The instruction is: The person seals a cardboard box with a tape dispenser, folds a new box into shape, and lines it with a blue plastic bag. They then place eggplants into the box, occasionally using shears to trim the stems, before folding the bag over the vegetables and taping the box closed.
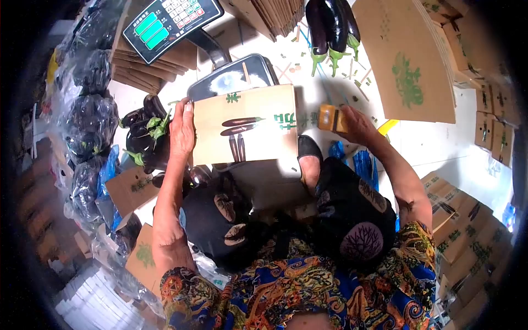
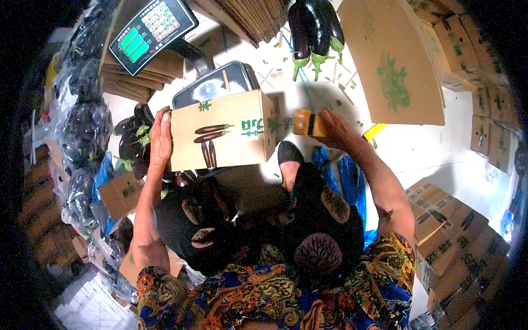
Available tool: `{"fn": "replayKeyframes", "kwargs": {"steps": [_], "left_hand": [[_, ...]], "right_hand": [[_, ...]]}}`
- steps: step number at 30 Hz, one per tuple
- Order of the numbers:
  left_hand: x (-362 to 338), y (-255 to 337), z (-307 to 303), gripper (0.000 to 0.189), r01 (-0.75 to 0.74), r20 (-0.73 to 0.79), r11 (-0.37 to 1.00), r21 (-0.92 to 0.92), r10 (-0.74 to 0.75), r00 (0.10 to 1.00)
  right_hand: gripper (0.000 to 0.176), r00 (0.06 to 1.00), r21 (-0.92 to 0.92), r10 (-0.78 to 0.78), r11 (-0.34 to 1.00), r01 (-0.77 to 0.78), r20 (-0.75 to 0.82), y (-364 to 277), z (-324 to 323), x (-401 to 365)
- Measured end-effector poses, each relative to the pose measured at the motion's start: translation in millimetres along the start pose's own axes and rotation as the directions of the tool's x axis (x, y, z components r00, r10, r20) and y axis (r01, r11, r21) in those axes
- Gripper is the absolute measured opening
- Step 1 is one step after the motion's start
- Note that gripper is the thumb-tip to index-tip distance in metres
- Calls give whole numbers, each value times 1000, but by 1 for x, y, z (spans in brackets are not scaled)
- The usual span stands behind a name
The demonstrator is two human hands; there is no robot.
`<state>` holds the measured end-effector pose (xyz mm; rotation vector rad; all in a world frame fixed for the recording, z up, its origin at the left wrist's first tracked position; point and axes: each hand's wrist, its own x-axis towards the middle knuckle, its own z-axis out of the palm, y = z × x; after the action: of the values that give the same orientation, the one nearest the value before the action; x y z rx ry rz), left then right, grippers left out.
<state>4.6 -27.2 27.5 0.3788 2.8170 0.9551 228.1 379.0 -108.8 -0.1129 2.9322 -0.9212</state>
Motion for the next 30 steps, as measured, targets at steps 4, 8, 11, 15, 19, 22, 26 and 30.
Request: {"fn": "replayKeyframes", "kwargs": {"steps": [4, 8, 11, 15, 19, 22, 26, 30], "left_hand": [[-1, -1, 1, 49, 7, 0, 1000, 13, -7, 1000], [0, -7, 4, 50, -18, 5, 1000, -6, 18, 1000], [-2, -10, 8, 52, -5, -2, 1000, 4, 5, 1000], [-5, -1, 11, 52, -7, -31, 998, -63, 5, 1000], [-2, 9, 4, 52, 220, 156, 932, -287, -181, 971], [-12, 13, 7, 54, 314, 231, 791, -525, -223, 947], [-31, 30, 39, 69, 440, 364, 370, -818, -259, 895], [-25, 8, 45, 68, 409, 374, 388, -826, -166, 912]], "right_hand": [[69, 975, -154, 201, 970, -186, 89, 4, -12, -29], [57, 975, -440, 207, 885, -150, 82, -27, 5, -7], [25, 880, -403, 349, 892, -205, 324, -85, -1, 59], [22, 855, -329, 346, 918, -223, 386, -93, 47, 93], [34, 914, -388, 288, 907, -164, 285, -80, 38, 65], [46, 964, -97, 266, 960, -263, 17, -76, 21, 57], [71, 921, 987, 378, 91, -134, 91, -130, 8, 66], [74, 948, 980, 315, 174, -102, 43, -87, 73, 59]]}}
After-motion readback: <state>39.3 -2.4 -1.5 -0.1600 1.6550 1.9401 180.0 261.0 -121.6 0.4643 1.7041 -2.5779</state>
